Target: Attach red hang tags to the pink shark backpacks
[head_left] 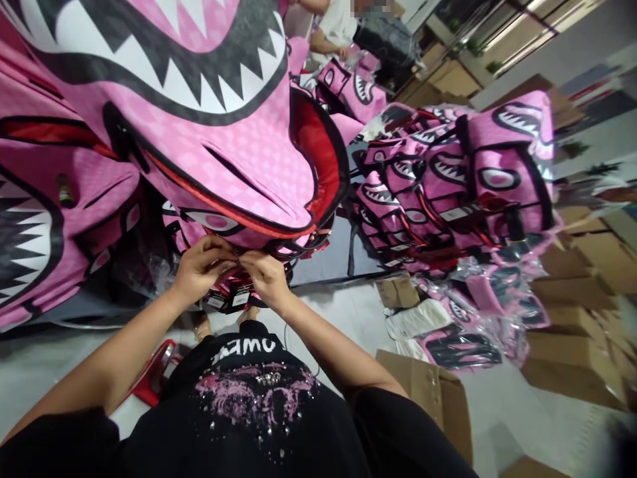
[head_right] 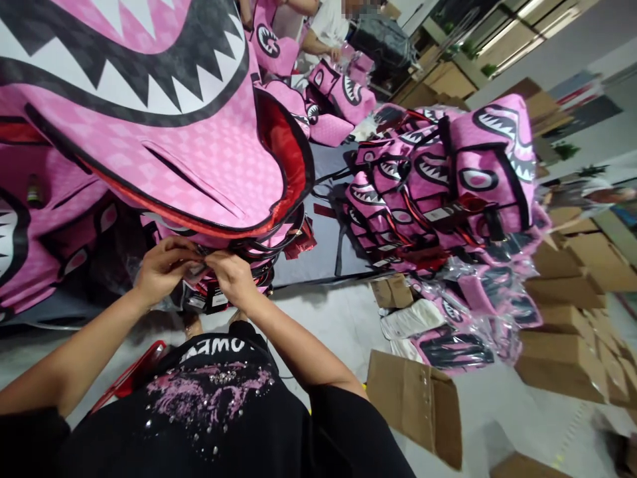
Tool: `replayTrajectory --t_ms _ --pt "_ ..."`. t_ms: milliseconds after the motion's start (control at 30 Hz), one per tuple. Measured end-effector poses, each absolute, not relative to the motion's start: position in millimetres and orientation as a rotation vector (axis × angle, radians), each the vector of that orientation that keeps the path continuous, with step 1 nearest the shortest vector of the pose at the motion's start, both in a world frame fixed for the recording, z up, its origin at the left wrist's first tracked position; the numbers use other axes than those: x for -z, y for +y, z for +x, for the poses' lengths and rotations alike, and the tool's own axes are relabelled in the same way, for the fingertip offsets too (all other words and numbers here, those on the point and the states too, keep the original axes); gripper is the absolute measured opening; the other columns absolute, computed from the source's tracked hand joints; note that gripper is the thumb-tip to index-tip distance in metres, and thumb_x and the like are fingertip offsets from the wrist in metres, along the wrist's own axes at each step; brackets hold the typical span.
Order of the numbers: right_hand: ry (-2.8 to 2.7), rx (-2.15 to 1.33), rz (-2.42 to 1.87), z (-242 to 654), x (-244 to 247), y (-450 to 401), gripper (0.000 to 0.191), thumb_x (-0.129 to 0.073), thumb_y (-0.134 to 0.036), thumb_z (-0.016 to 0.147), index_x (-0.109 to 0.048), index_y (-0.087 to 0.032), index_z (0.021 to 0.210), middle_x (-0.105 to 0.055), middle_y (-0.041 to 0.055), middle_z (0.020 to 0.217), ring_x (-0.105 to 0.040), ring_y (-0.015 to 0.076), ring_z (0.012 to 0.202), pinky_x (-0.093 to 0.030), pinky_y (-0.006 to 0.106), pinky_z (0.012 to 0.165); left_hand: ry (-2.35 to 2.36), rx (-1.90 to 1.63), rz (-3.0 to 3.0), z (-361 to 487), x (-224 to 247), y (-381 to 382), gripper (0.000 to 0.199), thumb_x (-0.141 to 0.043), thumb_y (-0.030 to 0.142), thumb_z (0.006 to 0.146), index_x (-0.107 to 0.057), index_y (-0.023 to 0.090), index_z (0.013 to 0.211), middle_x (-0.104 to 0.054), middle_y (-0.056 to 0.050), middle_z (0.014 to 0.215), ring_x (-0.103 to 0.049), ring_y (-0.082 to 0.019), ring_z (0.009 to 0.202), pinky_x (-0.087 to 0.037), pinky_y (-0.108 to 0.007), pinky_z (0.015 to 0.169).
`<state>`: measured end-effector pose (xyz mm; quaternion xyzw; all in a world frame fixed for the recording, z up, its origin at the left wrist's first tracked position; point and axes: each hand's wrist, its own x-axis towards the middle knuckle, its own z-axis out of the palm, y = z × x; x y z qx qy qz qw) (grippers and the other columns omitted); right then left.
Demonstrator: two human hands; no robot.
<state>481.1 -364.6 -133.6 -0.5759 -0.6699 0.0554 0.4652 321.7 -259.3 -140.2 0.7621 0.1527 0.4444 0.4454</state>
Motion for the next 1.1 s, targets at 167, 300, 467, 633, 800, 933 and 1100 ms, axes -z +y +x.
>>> replayTrajectory --t_ms 167,300,467,633,800,933,1100 --pt "-1.399 -0.459 -1.531 485.1 124.3 -371.3 0.017 -0.056 -0.023 0.091 -0.073 -0.019 0.089 -0.074 0.0036 0.086 -0.069 0.0135 0.071 -0.057 0.024 0.067 0.349 -0.952 1.652 329.0 145.7 -261.5 0.017 -0.063 0.029 0.09 -0.073 0.017 0.086 -0.071 -0.005 0.08 -0.067 -0.013 0.07 -0.053 -0.022 0.062" --pt "-1.444 -0.416 -1.631 490.6 120.3 -374.6 0.018 -0.056 -0.024 0.091 -0.074 -0.019 0.092 -0.075 0.004 0.088 -0.069 0.0144 0.073 -0.057 0.026 0.071 0.304 -0.845 2.048 324.7 153.6 -258.7 0.016 -0.062 0.028 0.091 -0.074 0.018 0.094 -0.072 -0.005 0.088 -0.067 -0.012 0.076 -0.051 -0.02 0.067" --pt "-1.716 -0.178 -1.594 491.9 117.2 -375.4 0.017 -0.054 -0.019 0.094 -0.071 -0.019 0.094 -0.074 0.0051 0.089 -0.069 0.0152 0.08 -0.056 0.026 0.077 0.391 -0.832 2.206 323.4 153.2 -261.5 0.019 -0.056 0.024 0.093 -0.072 0.019 0.101 -0.072 -0.005 0.092 -0.068 -0.012 0.078 -0.051 -0.021 0.068" --pt "-1.853 -0.055 -1.576 493.5 118.4 -374.1 0.018 -0.051 -0.016 0.096 -0.069 -0.018 0.097 -0.073 0.0067 0.089 -0.069 0.0158 0.08 -0.055 0.027 0.075 0.453 -0.809 2.262 325.9 153.8 -264.2 0.023 -0.052 0.028 0.095 -0.073 0.02 0.102 -0.071 -0.004 0.091 -0.068 -0.012 0.078 -0.05 -0.022 0.065" --pt "-1.876 -0.073 -1.631 494.4 117.5 -373.7 0.019 -0.05 -0.016 0.096 -0.069 -0.019 0.098 -0.073 0.0059 0.091 -0.068 0.0153 0.081 -0.054 0.026 0.078 0.459 -0.764 2.21 325.9 155.0 -264.5 0.023 -0.054 0.029 0.094 -0.073 0.02 0.103 -0.068 -0.004 0.088 -0.066 -0.012 0.076 -0.049 -0.022 0.066" --pt "-1.856 -0.077 -1.646 492.8 117.3 -374.0 0.018 -0.05 -0.015 0.096 -0.068 -0.017 0.099 -0.073 0.0057 0.09 -0.067 0.0151 0.079 -0.053 0.025 0.076 0.432 -0.742 2.138 324.7 154.1 -263.5 0.024 -0.052 0.019 0.093 -0.072 0.02 0.105 -0.069 -0.005 0.094 -0.066 -0.012 0.083 -0.051 -0.022 0.072" --pt "-1.911 -0.08 -1.703 492.7 118.9 -373.1 0.023 -0.047 -0.012 0.096 -0.068 -0.016 0.103 -0.072 0.0069 0.094 -0.066 0.0145 0.082 -0.051 0.024 0.074 0.477 -0.693 2.209 323.5 153.5 -261.9 0.028 -0.052 0.018 0.09 -0.072 0.022 0.109 -0.07 -0.005 0.099 -0.068 -0.013 0.085 -0.052 -0.022 0.073"
